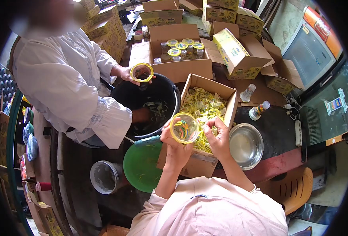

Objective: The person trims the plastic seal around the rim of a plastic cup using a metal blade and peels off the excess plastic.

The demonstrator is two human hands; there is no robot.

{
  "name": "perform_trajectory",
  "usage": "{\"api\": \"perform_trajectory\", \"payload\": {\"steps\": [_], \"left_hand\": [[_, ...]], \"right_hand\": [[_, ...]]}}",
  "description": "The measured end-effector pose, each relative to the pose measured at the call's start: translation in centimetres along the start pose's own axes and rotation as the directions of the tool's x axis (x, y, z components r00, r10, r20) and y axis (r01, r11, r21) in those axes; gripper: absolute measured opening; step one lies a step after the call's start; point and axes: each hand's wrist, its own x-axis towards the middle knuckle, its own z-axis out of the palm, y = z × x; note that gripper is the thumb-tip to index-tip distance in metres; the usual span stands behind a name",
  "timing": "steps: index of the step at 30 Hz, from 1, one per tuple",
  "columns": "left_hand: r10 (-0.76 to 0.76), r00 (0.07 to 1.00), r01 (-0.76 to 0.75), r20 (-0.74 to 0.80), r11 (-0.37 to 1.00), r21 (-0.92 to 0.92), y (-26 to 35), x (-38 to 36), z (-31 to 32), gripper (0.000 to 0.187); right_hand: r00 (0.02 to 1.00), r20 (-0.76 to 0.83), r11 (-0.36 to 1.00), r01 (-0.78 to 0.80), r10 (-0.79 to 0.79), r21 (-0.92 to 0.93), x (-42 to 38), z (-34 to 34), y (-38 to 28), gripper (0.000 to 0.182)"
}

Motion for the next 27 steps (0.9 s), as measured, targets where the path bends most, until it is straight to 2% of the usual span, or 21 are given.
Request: {"api": "perform_trajectory", "payload": {"steps": [3, 12, 15, 18, 21, 24, 27], "left_hand": [[-0.066, 0.998, 0.067, 0.016, 0.997, -0.042, 0.0, 0.2, -0.4, 0.067], [0.013, 1.000, -0.013, 0.016, 1.000, -0.015, -0.4, -0.1, -0.1, 0.068], [0.072, 0.997, -0.071, 0.011, 0.997, -0.003, -0.7, -0.2, 0.1, 0.069], [0.076, 0.997, -0.077, 0.020, 0.996, 0.042, -0.6, -0.2, 0.2, 0.068], [0.064, 0.997, -0.064, 0.039, 0.998, -0.001, -0.4, -0.3, 0.1, 0.068], [0.035, 0.999, -0.034, 0.032, 0.999, -0.023, -0.5, -0.4, 0.2, 0.068], [-0.088, 0.993, 0.093, 0.081, 0.994, -0.061, 0.5, -0.2, -0.2, 0.069]], "right_hand": [[1.000, 0.008, 1.000, -0.021, 0.021, 0.000, -0.1, 0.0, -0.4, 0.010], [1.000, 0.010, 0.997, -0.023, 0.024, -0.068, 0.4, 0.0, -0.5, 0.009], [0.999, 0.043, 0.990, 0.003, 0.003, -0.144, 0.5, -0.3, -1.0, 0.009], [0.995, 0.058, 0.963, 0.093, -0.081, -0.251, 0.6, -0.4, -0.7, 0.016], [0.998, 0.025, 0.957, 0.064, -0.059, -0.284, 0.5, -0.5, -0.5, 0.016], [1.000, 0.019, 0.983, 0.010, -0.006, -0.186, 0.7, -0.9, 0.0, 0.018], [0.998, -0.065, 0.997, -0.002, -0.003, -0.071, 0.6, -0.9, 1.6, 0.018]]}}
